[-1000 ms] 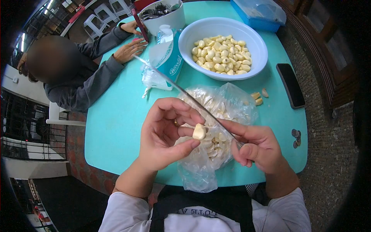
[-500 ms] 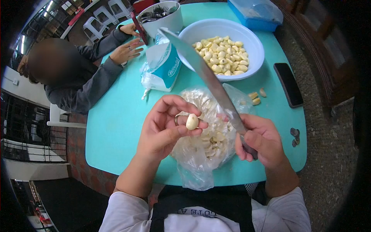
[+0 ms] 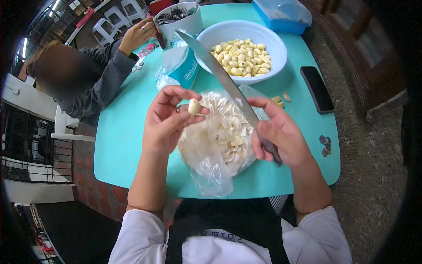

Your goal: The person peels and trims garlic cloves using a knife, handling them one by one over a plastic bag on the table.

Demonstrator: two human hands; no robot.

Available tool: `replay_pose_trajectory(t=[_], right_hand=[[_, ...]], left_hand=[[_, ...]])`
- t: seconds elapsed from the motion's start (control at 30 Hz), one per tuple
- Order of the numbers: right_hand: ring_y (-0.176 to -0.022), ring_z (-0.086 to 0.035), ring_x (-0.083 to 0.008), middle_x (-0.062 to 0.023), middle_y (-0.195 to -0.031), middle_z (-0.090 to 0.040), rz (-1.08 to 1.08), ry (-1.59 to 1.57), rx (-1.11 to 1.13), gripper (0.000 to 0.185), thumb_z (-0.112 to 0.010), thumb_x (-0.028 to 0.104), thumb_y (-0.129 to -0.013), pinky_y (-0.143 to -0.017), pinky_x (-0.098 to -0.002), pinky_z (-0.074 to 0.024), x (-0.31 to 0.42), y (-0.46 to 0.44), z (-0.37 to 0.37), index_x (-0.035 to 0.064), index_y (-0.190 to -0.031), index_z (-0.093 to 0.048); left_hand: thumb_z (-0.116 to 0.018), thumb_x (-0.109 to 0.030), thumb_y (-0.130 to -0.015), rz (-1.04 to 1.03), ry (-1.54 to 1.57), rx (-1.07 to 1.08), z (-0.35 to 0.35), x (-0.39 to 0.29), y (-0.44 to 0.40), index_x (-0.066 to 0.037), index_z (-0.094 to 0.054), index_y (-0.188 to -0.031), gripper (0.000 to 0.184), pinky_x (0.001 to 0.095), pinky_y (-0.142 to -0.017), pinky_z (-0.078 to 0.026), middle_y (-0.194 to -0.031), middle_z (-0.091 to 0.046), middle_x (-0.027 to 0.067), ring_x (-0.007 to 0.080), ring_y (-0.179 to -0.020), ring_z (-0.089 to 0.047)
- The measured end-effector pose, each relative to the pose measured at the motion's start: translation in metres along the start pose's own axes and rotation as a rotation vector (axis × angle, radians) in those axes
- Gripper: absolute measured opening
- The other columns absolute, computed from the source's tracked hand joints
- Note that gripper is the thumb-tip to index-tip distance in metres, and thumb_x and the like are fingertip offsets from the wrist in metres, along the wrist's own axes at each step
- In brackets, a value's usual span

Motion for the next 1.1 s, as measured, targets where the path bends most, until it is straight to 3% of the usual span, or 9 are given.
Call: replay_pose_trajectory(t=[0.17,0.3,0.4,0.53,0.67,0.8,0.83,0.93,1.1], right_hand=[[-0.041,-0.044,-0.0047,-0.0024,-0.056,-0.052,-0.007,0.005,0.043,0.048,-0.048,0.029,-0.091,-0.039,-0.0162,-0.0338,0.001,0.0,0.007,0.0034,-0.13,-0.037],[-0.042,-0.045,-0.0043,-0.0021,-0.056,-0.052,-0.002,-0.043,0.043,0.047,-0.048,0.03,-0.091,-0.038,-0.0164,-0.0339,0.0,0.001,0.005,0.0038,-0.129,-0.039],[-0.041,-0.045,-0.0042,-0.002,-0.055,-0.052,0.005,-0.033,0.051,0.048,-0.049,0.031,-0.09,-0.038,-0.0165,-0.0341,-0.001,0.004,0.001,0.004,-0.129,-0.04],[-0.041,-0.044,-0.0039,-0.0015,-0.056,-0.052,0.031,-0.004,0.097,0.05,-0.051,0.033,-0.089,-0.038,-0.0167,-0.0339,-0.003,0.008,-0.004,0.0041,-0.129,-0.039],[-0.04,-0.041,-0.0032,0.0004,-0.055,-0.05,0.112,-0.1,0.102,0.05,-0.052,0.032,-0.089,-0.037,-0.0168,-0.0329,-0.006,0.01,-0.008,0.0036,-0.128,-0.039],[-0.04,-0.04,-0.0029,0.0004,-0.055,-0.049,0.219,-0.206,0.119,0.049,-0.052,0.031,-0.089,-0.038,-0.0168,-0.0321,0.0,0.018,-0.011,0.0061,-0.129,-0.038],[-0.043,-0.04,-0.0044,-0.0017,-0.056,-0.05,0.252,-0.155,0.157,0.048,-0.043,0.028,-0.093,-0.041,-0.0168,-0.0319,0.002,0.02,-0.009,0.0065,-0.134,-0.03],[-0.043,-0.04,-0.0047,-0.0023,-0.056,-0.05,0.356,-0.178,0.163,0.053,-0.044,0.033,-0.092,-0.043,-0.0175,-0.0322,0.009,0.029,-0.007,0.006,-0.135,-0.027],[-0.043,-0.037,-0.0034,0.0018,-0.053,-0.045,0.456,-0.275,0.12,0.052,-0.047,0.032,-0.092,-0.041,-0.0178,-0.0304,0.015,0.035,-0.007,0.0077,-0.134,-0.03]], left_hand=[[-0.056,0.004,-0.076,-0.047,-0.15,-0.115,-0.006,-0.008,-0.012,0.002,-0.045,-0.105,0.031,0.0329,-0.072,-0.053,-0.107,-0.052,0.015,0.0234,-0.085,-0.06],[-0.061,0.003,-0.075,-0.052,-0.436,-0.036,-0.02,-0.008,-0.04,0.002,-0.048,-0.101,0.029,0.0283,-0.067,-0.052,-0.102,-0.054,0.0116,0.0176,-0.081,-0.059],[-0.062,0.003,-0.075,-0.19,-0.819,0.004,-0.022,-0.006,-0.072,0.002,-0.051,-0.099,0.027,0.0234,-0.062,-0.048,-0.099,-0.055,0.0088,0.0126,-0.076,-0.057],[-0.064,-0.001,-0.074,-0.166,-1.231,0.108,-0.015,0.009,-0.115,-0.002,-0.055,-0.095,0.023,0.0214,-0.062,-0.045,-0.097,-0.057,0.0044,0.0081,-0.073,-0.055],[-0.064,-0.004,-0.074,-0.375,-1.455,0.21,-0.04,0.022,-0.121,-0.003,-0.057,-0.095,0.023,0.025,-0.065,-0.046,-0.094,-0.059,0.0062,0.0137,-0.08,-0.056],[-0.061,-0.006,-0.074,-0.513,-1.426,0.46,-0.085,0.03,-0.12,-0.003,-0.06,-0.086,0.012,0.0369,-0.073,-0.046,-0.089,-0.059,0.0142,0.0319,-0.084,-0.056],[-0.062,-0.002,-0.073,-0.524,-1.474,0.542,-0.097,0.032,-0.119,-0.002,-0.06,-0.088,0.015,0.0366,-0.075,-0.046,-0.092,-0.059,0.013,0.0315,-0.087,-0.056],[-0.056,-0.003,-0.074,-0.587,-1.539,0.822,-0.126,0.046,-0.126,-0.002,-0.061,-0.086,0.014,0.0387,-0.075,-0.046,-0.087,-0.059,0.0129,0.0313,-0.085,-0.057],[-0.054,-0.008,-0.076,-0.346,-1.661,1.036,-0.147,0.086,-0.13,-0.002,-0.061,-0.088,0.015,0.0372,-0.076,-0.046,-0.088,-0.059,0.0144,0.0305,-0.083,-0.058]])
Point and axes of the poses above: each hand's wrist, its own y-axis away from the middle knuckle, its own z-axis out of the back of the hand, x = y × z, the point moved 2 cm from there along -y, towards the middle knuckle
